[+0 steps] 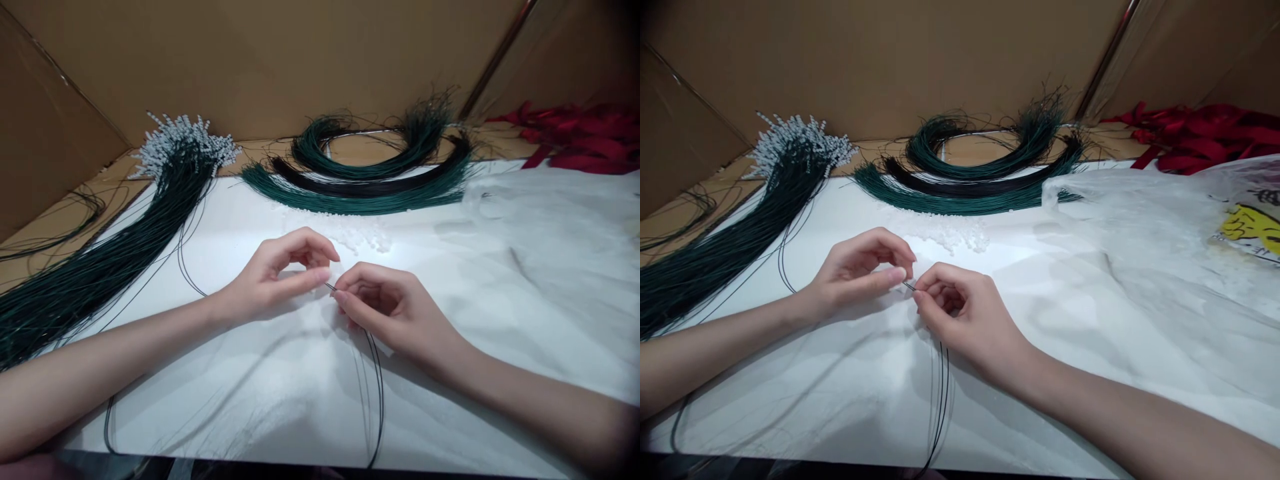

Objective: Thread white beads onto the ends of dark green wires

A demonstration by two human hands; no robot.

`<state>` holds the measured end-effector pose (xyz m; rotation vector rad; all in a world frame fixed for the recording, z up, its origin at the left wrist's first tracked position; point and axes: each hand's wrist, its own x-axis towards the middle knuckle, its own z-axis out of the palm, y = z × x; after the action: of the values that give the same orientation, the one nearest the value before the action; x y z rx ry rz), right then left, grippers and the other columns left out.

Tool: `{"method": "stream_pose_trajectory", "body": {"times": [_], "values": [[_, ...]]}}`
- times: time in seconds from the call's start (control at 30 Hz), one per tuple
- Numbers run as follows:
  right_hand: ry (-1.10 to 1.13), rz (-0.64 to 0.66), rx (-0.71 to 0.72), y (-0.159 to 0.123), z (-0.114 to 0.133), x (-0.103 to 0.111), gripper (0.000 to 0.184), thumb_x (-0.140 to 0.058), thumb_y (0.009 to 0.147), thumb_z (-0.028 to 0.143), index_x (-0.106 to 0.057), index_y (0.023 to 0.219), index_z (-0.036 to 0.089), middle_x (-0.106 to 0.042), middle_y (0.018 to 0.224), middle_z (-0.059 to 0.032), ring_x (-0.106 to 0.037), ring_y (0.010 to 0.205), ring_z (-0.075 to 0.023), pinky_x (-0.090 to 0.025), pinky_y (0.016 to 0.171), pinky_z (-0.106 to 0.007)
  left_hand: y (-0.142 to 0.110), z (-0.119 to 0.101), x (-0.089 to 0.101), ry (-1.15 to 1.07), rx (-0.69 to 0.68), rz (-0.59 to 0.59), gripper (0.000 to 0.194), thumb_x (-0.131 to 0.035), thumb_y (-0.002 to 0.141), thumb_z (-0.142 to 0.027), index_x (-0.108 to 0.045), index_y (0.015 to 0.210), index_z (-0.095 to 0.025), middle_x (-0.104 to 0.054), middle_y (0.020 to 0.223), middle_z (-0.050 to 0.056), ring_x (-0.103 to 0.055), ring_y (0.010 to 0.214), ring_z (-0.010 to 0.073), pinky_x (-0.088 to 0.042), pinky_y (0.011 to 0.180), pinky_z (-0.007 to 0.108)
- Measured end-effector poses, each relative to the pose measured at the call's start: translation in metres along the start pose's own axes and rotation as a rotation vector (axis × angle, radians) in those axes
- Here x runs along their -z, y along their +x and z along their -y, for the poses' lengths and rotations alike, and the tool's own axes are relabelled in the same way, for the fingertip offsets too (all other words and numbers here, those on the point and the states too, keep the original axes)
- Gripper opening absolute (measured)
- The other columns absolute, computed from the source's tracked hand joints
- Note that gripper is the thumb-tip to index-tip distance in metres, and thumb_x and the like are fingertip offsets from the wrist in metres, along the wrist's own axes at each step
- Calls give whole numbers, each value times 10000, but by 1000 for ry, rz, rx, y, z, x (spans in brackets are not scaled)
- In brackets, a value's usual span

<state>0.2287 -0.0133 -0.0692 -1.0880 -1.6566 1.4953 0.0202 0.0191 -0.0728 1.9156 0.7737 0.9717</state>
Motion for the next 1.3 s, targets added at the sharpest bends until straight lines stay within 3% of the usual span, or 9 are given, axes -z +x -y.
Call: {"method": "stream_pose_trajectory", "body": {"times": [0.17,0.27,0.6,0.73,0.9,1.03,1.3], "values": [[5,-18,-23,0,3,1,94,-610,875,201,-610,784,178,-547,636,35,-507,582,-101,-377,543,-244,22,13,16,544,-89,-66,131,-574,948,-270,-664,963,-175,-649,904,50,-574,816,165,-436,716,275],[19,-17,-37,0,5,2,103,-619,862,197,-605,762,179,-532,611,41,-493,561,-98,-363,527,-244,33,22,21,746,-130,-63,118,-572,937,-237,-672,935,-175,-635,926,58,-558,848,187,-424,753,298],[44,-15,-38,1,7,1,144,-623,880,237,-603,753,173,-541,603,36,-491,555,-95,-361,524,-240,46,37,20,845,-124,-21,86,-603,890,-150,-664,830,-164,-624,892,43,-541,849,197,-391,800,337],[65,-19,-46,0,7,1,140,-631,880,243,-607,762,172,-550,609,33,-504,565,-99,-367,531,-237,39,21,19,649,-98,-37,117,-566,878,-87,-622,802,-155,-622,827,23,-543,776,159,-412,728,293],[101,-23,-38,-1,5,1,114,-636,882,219,-622,778,174,-548,605,38,-514,564,-96,-390,540,-230,18,0,12,40,67,-13,40,-660,876,-173,-652,850,-143,-663,819,28,-613,765,131,-486,696,241],[120,-35,-23,-2,4,1,137,-670,871,233,-626,759,165,-549,590,41,-507,547,-84,-391,529,-216,4,1,4,-297,174,13,94,-734,830,-155,-656,879,-137,-690,844,33,-673,794,124,-543,725,216],[105,-46,-11,1,3,-1,164,-685,867,260,-630,750,159,-572,583,30,-512,529,-83,-394,503,-209,0,9,2,-513,186,34,155,-732,820,-60,-656,923,-147,-734,863,21,-700,802,90,-564,756,163]]}}
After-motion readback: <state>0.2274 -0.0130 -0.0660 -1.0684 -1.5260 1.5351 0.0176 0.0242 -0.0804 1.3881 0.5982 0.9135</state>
